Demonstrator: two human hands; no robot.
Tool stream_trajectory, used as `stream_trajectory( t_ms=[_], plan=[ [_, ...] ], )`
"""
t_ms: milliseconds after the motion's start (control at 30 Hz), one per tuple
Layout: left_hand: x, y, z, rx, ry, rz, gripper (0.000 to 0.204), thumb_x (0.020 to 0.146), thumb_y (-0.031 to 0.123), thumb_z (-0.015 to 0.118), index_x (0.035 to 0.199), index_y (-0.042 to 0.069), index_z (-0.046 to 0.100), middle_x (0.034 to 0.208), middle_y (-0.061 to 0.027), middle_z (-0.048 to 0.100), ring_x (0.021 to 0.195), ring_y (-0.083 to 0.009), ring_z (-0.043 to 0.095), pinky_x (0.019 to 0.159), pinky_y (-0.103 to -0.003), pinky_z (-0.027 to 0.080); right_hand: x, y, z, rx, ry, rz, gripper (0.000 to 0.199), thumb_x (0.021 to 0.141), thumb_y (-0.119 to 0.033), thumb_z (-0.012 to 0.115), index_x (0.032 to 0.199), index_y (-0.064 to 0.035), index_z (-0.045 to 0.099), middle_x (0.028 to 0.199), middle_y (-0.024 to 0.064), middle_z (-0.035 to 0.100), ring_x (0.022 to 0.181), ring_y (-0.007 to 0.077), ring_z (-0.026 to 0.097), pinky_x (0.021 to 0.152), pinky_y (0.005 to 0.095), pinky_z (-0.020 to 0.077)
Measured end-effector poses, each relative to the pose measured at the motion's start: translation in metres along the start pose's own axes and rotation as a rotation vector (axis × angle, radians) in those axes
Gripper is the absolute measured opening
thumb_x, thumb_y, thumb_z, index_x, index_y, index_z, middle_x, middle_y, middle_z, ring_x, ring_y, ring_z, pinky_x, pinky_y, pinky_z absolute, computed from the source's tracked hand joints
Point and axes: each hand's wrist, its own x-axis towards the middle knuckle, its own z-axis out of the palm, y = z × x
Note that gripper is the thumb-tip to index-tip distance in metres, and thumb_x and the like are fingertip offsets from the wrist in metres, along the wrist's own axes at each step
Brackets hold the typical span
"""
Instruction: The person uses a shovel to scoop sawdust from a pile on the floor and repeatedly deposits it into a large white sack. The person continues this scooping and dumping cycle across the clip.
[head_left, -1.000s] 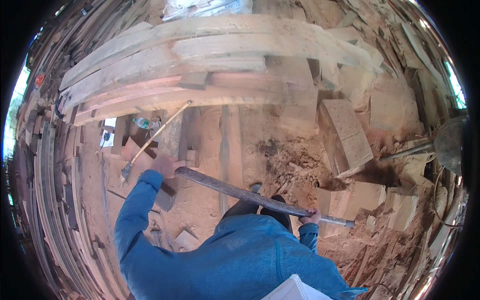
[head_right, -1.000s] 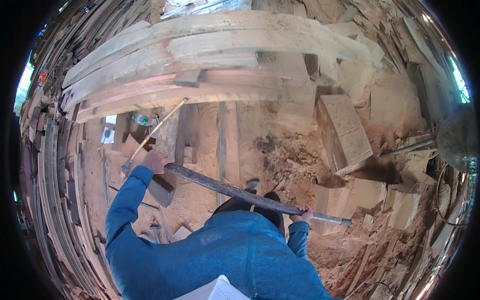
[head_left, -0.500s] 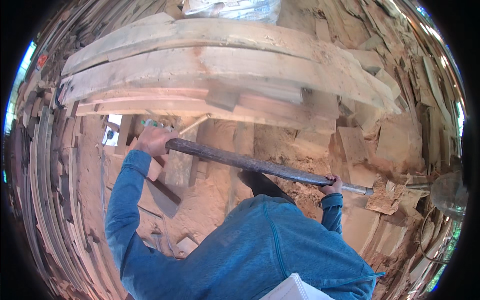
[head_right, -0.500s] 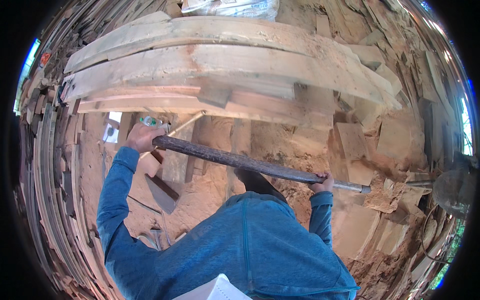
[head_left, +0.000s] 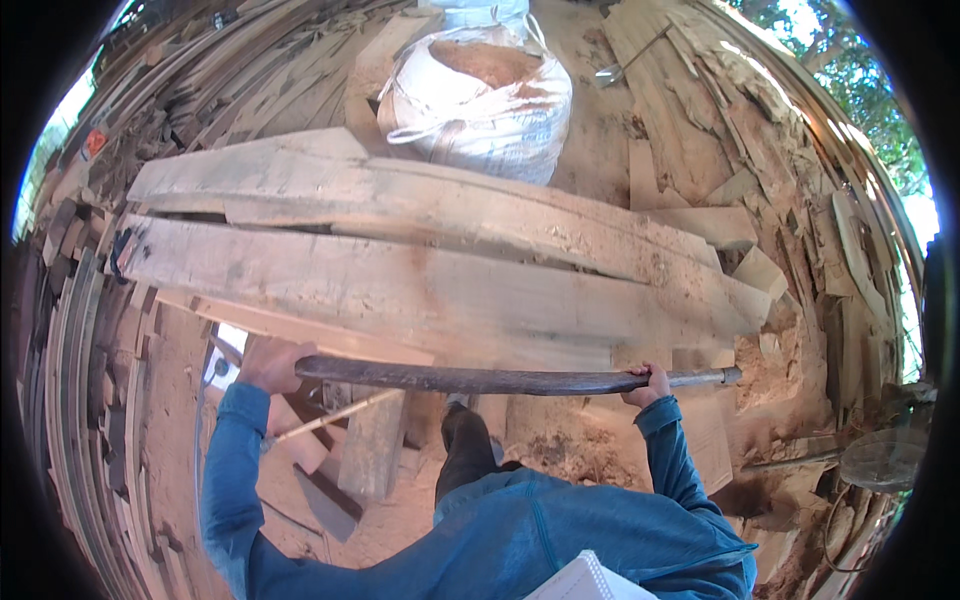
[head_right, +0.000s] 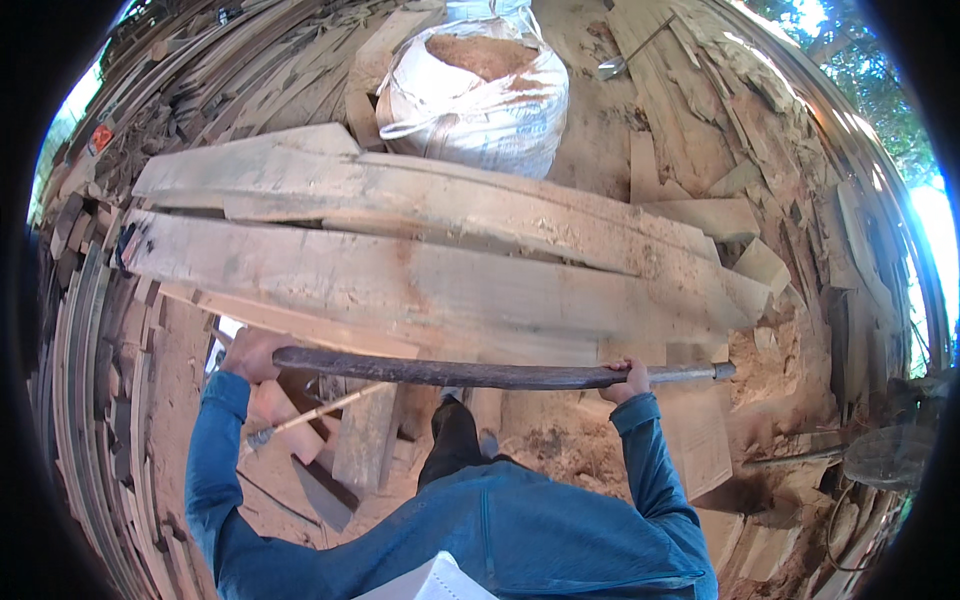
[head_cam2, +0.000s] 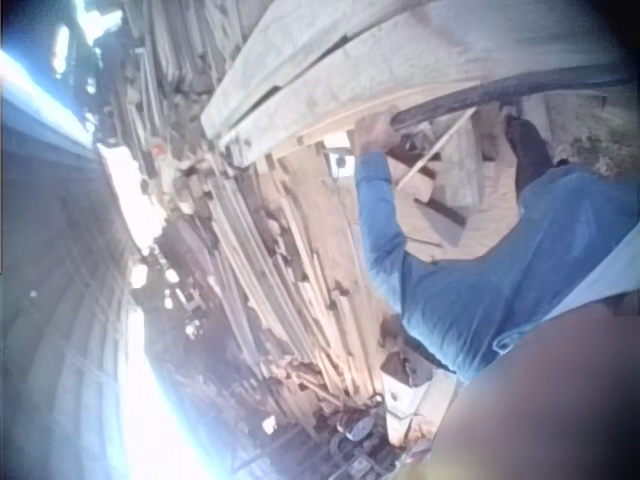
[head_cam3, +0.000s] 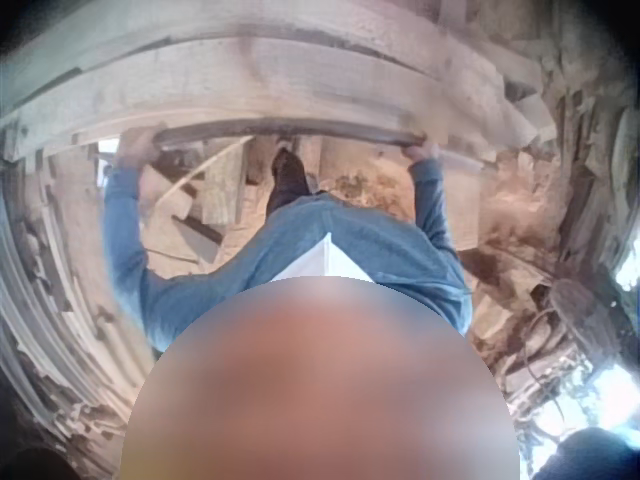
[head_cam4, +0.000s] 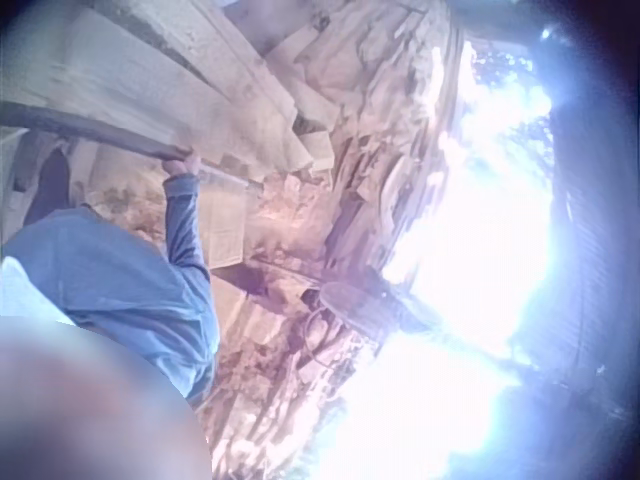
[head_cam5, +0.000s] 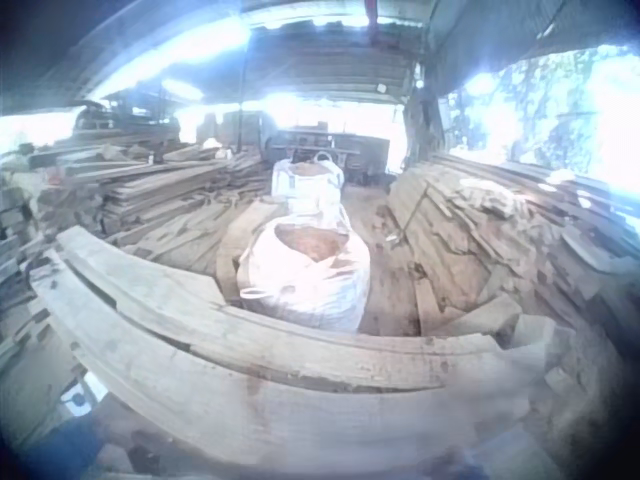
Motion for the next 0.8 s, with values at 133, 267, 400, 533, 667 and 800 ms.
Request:
stream_trajectory(
  t_ms=[133, 267, 400, 533, 667, 800],
  plan=[
    [0.030, -0.056, -0.003, -0.024, 0.123, 0.036, 0.038, 0.060, 0.011, 0.070, 0.098, 0.017, 0.067, 0.091, -0.0126, 0.068, 0.090, -0.0326, 0.064, 0.079, -0.045, 0.050, 0.029, 0.034, 0.103, -0.116, 0.000, 0.006, 0.026, 0.086, -0.011, 0.052, 0.063, -0.0115, 0.040, 0.053, 0.0002, 0.041, 0.050, 0.0162, 0.043, 0.059, 0.0352, 0.0446],
    [0.051, -0.108, 0.000, -0.142, 0.311, 0.018, 0.026, 0.063, 0.015, 0.072, 0.089, 0.014, 0.069, 0.075, -0.0150, 0.066, 0.073, -0.0346, 0.065, 0.067, -0.044, 0.052, 0.059, 0.075, 0.209, -0.258, -0.080, 0.051, 0.026, 0.086, -0.012, 0.053, 0.063, -0.0114, 0.040, 0.054, 0.0020, 0.041, 0.052, 0.0184, 0.045, 0.064, 0.0372, 0.0453],
    [0.070, -0.142, -0.017, -0.199, 0.300, -0.117, 0.018, 0.067, 0.015, 0.069, 0.085, 0.014, 0.067, 0.072, -0.0140, 0.066, 0.069, -0.0358, 0.063, 0.062, -0.045, 0.051, 0.106, 0.123, 0.327, -0.406, -0.188, 0.036, 0.025, 0.086, -0.013, 0.054, 0.064, -0.0115, 0.041, 0.057, 0.0038, 0.041, 0.057, 0.0210, 0.046, 0.067, 0.0387, 0.0456],
    [0.084, -0.153, -0.035, -0.290, 0.318, -0.292, 0.020, 0.066, 0.015, 0.070, 0.086, 0.014, 0.067, 0.071, -0.0142, 0.065, 0.069, -0.0353, 0.064, 0.060, -0.044, 0.050, 0.150, 0.166, 0.459, -0.512, -0.276, 0.072, 0.018, 0.085, -0.014, 0.055, 0.071, -0.0108, 0.045, 0.064, 0.0051, 0.044, 0.060, 0.0227, 0.047, 0.066, 0.0413, 0.0455],
    [0.107, -0.134, -0.022, -0.480, 0.280, -0.379, 0.026, 0.068, 0.022, 0.076, 0.087, 0.006, 0.067, 0.067, -0.0125, 0.064, 0.063, -0.0274, 0.064, 0.059, -0.037, 0.051, 0.179, 0.206, 0.576, -0.723, -0.492, -0.063, 0.011, 0.084, -0.013, 0.057, 0.081, -0.0094, 0.047, 0.070, 0.0055, 0.046, 0.064, 0.0228, 0.050, 0.063, 0.0428, 0.0454],
    [0.178, -0.069, 0.010, -1.250, -0.081, -0.375, 0.045, 0.074, 0.011, 0.074, 0.113, -0.005, 0.058, 0.088, -0.0048, 0.065, 0.081, -0.0127, 0.060, 0.070, -0.029, 0.051, 0.212, 0.250, 0.639, -0.671, -0.463, -0.100, 0.017, 0.084, -0.015, 0.064, 0.086, -0.0064, 0.050, 0.072, 0.0062, 0.049, 0.062, 0.0212, 0.051, 0.059, 0.0382, 0.0460]
  ],
)
